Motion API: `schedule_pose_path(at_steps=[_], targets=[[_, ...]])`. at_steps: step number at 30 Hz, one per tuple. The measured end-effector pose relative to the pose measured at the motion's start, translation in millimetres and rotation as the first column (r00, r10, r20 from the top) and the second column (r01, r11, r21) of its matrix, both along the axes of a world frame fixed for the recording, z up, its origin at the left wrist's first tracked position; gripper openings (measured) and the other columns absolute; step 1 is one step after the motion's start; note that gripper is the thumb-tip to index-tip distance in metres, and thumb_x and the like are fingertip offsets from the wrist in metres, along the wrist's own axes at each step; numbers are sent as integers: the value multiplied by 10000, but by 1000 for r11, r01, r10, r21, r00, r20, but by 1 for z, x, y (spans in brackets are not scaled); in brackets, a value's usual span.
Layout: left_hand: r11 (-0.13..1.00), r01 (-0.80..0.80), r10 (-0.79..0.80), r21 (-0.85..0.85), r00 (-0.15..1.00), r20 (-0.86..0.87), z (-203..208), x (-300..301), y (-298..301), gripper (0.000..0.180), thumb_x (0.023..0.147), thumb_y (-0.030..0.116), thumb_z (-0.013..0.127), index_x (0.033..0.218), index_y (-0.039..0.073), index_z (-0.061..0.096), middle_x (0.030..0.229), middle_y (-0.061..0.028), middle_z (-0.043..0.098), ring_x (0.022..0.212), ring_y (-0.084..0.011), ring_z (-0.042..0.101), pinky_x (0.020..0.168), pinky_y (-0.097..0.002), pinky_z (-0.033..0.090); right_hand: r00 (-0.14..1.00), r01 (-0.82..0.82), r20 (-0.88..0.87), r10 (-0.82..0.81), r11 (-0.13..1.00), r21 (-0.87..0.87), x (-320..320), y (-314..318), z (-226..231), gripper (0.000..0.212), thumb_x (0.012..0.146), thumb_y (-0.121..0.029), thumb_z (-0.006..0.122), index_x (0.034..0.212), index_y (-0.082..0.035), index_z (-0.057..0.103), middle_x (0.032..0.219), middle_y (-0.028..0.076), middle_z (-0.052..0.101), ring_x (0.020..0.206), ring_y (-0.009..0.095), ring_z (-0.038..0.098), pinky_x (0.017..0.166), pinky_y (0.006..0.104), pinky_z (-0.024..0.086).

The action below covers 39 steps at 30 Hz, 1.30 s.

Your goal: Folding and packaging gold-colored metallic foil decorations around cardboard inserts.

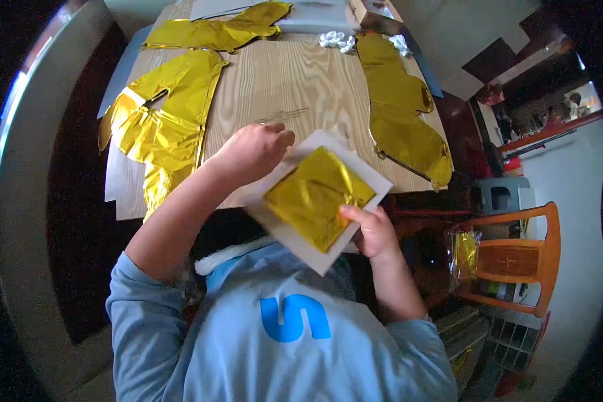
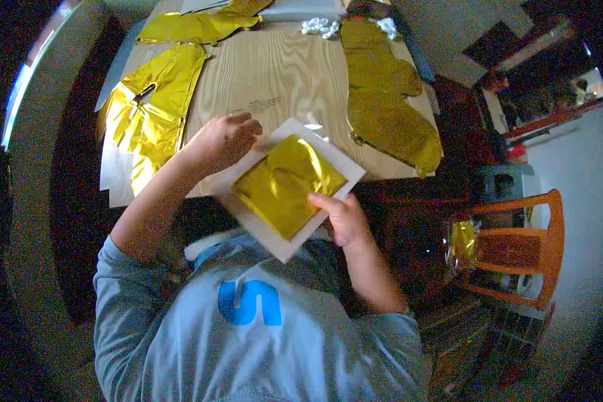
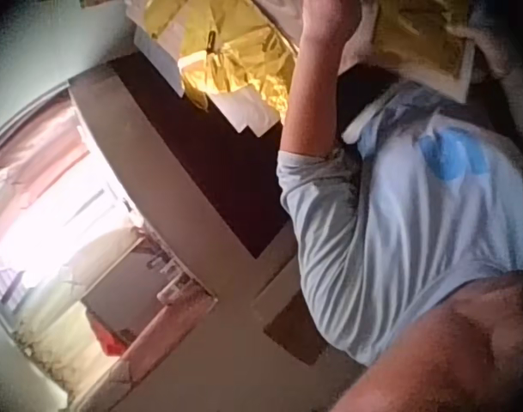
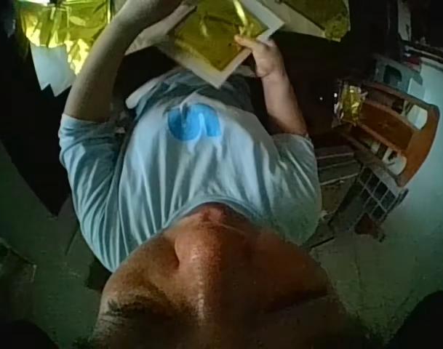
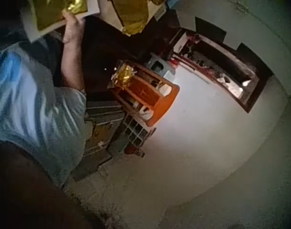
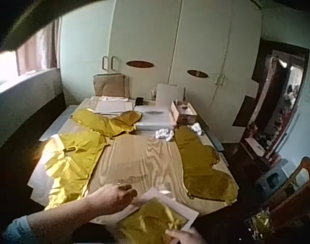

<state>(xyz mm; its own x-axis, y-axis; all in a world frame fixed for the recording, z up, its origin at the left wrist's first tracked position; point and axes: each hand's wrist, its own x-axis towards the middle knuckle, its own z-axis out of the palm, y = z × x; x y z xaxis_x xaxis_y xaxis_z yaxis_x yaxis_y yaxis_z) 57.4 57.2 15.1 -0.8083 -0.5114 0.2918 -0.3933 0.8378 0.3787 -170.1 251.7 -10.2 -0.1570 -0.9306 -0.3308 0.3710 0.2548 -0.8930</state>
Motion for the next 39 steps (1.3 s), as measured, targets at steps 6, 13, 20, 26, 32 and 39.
schedule_pose_path(at_steps=[6,13,20,26,32,39], targets=[[989,31,-47,146,993,111,9,4,-5,175,811,60,614,983,34,613,914,-186,656,852,-399,653,761,-472,542,964,115,-224,-144,984,-139,25,1,-1,388,873,-74,664,1242,21,593,1183,79,661,1062,186,620,957,333,468],[997,-8,-2,72,991,136,13,-1,-12,152,808,40,576,958,18,588,862,-191,653,857,-419,659,740,-481,544,896,174,-384,-223,972,-158,45,5,-6,338,903,-67,660,1222,26,599,1169,97,668,1048,198,630,929,334,485],[999,-26,37,-44,962,270,31,3,-5,285,794,10,559,1072,50,604,979,-180,651,845,-406,663,728,-503,549,747,103,-623,-232,966,-237,48,8,-1,233,924,-112,671,1103,33,641,1025,96,697,921,190,658,827,339,516],[994,2,24,-114,974,224,37,4,1,133,812,58,609,935,9,615,868,-176,663,829,-372,684,705,-455,559,762,147,-582,-282,952,-270,56,4,4,253,937,-134,671,1118,35,623,1005,84,687,909,178,647,825,339,513],[997,-71,55,36,939,339,47,-4,8,189,857,166,633,1003,52,593,884,-173,653,819,-404,667,691,-494,550,886,220,-351,-301,942,-252,67,-2,-20,342,946,-152,664,1229,19,578,1149,79,648,1049,178,601,930,333,473],[994,-109,111,-25,928,356,46,-9,22,233,870,256,645,987,60,598,828,-163,651,798,-382,672,661,-490,545,952,245,-146,-270,954,-171,77,-11,-29,417,917,-175,683,1283,-18,558,1125,58,647,968,155,631,829,308,518]])
